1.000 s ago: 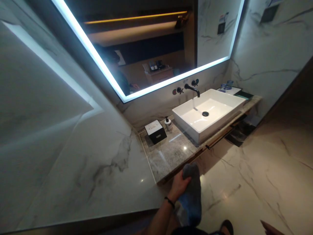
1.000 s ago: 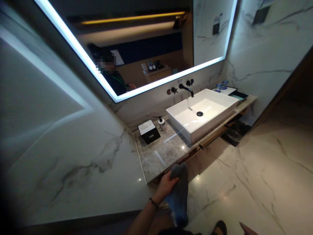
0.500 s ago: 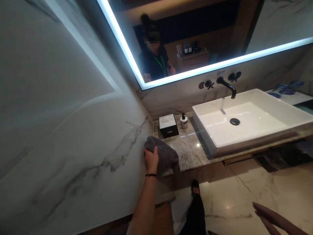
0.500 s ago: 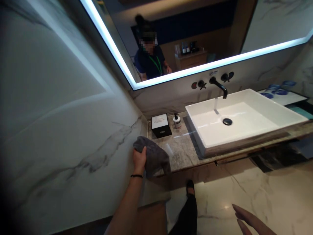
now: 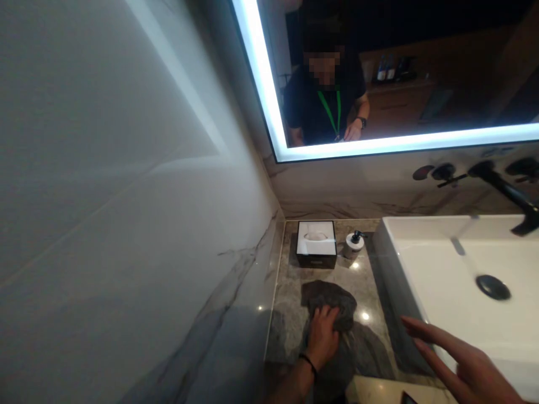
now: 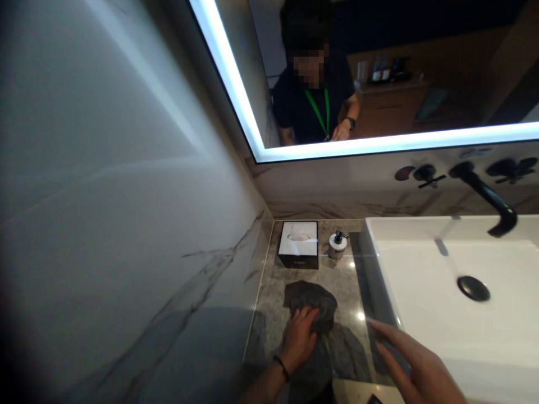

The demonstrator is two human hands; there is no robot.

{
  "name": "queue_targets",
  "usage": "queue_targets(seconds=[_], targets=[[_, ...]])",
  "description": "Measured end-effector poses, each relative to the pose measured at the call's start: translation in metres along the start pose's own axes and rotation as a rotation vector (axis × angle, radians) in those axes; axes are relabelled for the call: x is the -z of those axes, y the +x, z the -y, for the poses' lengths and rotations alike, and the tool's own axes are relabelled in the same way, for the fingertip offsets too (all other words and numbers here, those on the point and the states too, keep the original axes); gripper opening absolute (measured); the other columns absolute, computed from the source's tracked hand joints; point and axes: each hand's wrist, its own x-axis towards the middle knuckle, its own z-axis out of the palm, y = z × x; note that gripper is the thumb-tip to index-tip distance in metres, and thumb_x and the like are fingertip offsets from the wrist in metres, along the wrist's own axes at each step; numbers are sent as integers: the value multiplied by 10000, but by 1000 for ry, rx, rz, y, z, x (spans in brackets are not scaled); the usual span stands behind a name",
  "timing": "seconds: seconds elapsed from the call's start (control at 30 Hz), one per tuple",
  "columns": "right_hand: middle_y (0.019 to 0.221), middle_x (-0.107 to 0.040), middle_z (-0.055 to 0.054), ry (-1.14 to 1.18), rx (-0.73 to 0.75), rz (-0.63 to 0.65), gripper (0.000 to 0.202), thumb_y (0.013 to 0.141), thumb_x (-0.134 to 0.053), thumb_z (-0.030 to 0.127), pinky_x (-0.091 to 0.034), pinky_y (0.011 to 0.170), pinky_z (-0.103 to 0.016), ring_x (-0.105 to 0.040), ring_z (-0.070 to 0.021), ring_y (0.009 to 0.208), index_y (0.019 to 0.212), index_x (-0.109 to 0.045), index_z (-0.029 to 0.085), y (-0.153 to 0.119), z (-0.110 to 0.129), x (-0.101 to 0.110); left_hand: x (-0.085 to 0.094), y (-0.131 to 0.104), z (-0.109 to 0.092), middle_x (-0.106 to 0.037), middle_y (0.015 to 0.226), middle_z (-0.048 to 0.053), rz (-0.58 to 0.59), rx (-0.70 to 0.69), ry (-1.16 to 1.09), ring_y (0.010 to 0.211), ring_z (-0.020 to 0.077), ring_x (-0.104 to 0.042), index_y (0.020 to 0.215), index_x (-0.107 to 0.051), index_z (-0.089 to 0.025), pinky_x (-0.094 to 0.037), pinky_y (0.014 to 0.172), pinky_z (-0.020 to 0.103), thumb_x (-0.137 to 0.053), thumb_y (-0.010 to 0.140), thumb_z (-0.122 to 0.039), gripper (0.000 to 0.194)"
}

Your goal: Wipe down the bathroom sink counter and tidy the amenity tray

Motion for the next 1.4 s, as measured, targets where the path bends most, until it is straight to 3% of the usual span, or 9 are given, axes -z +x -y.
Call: queue_targets(seconds=[0.1, 0.2, 0.37, 0.47, 0.63, 0.77, 0.9, 1.1, 1.4], targets=[[1228, -640, -43, -112, 168, 96, 364, 967, -420, 354, -547, 927, -270, -627, -169, 1090, 1295, -542, 253, 73, 6, -13, 15, -6, 6, -629, 1243, 91, -123, 202, -415, 1173, 220, -560, 1249, -592, -156, -394, 1083, 324, -516, 667, -33, 600], [1429, -460, -116, -244, 286, 213, 595, 922, -502, 329, -456, 1067, -384, -470, -218, 1291, 1466, -313, 181, 147, 1, -26, 65, -4, 14, -658, 1193, 137, -433, 467, -617, 1096, 258, -618, 1244, -565, -109, -464, 1013, 370, -581, 740, -127, 504], [1518, -241, -258, -578, 341, 443, 1039, 663, -812, 284, -295, 1168, -446, -241, -360, 1411, 1475, -235, -11, 257, -11, -56, 138, 6, -12, -572, 1319, 139, -809, 467, -348, 1198, 270, -558, 1419, -396, -141, -433, 1049, 376, -617, 770, -161, 687], [1496, -270, -282, -648, 360, 536, 1120, 553, -882, 275, -266, 1176, -474, -249, -382, 1402, 1439, -286, -63, 289, -17, -73, 136, 19, -49, -512, 1326, 137, -699, 398, -47, 1147, 276, -576, 1489, -309, -205, -467, 989, 368, -558, 791, -127, 745], [1506, -228, -293, -630, 410, 577, 1143, 545, -888, 384, -271, 1173, -445, -234, -376, 1409, 1417, -313, -81, 295, -29, -83, 99, 33, -111, -509, 1186, 117, -449, 378, 239, 931, 244, -625, 1479, -339, -315, -498, 766, 311, -522, 813, -128, 716], [1486, -235, -325, -629, 417, 576, 1160, 529, -891, 410, -294, 1159, -446, -245, -394, 1400, 1400, -324, -104, 290, -24, -82, 94, 49, -144, -539, 1126, 132, -326, 339, 332, 894, 260, -622, 1444, -381, -339, -475, 696, 320, -423, 866, -124, 618], [1481, -221, -345, -640, 394, 561, 1142, 548, -889, 374, -275, 1167, -463, -248, -410, 1394, 1394, -313, -133, 285, -14, -83, 110, 66, -138, -571, 976, 146, -216, 266, 441, 794, 265, -645, 1334, -496, -260, -462, 633, 319, -363, 891, -150, 475], [1510, -189, -312, -649, 344, 584, 1231, 553, -879, 496, -246, 1178, -453, -202, -397, 1414, 1425, -264, -118, 282, -8, -86, 148, 62, -90, -590, 943, 129, -217, 337, 675, 770, 259, -666, 1324, -500, -261, -473, 604, 299, -381, 881, -140, 474], [1504, -211, -311, -638, 332, 576, 1171, 571, -885, 400, -251, 1180, -424, -224, -381, 1410, 1421, -270, -123, 282, -10, -90, 118, 73, -127, -618, 938, 148, -156, 162, 613, 758, 249, -674, 1331, -496, -153, -507, 600, 308, -358, 912, -190, 443]])
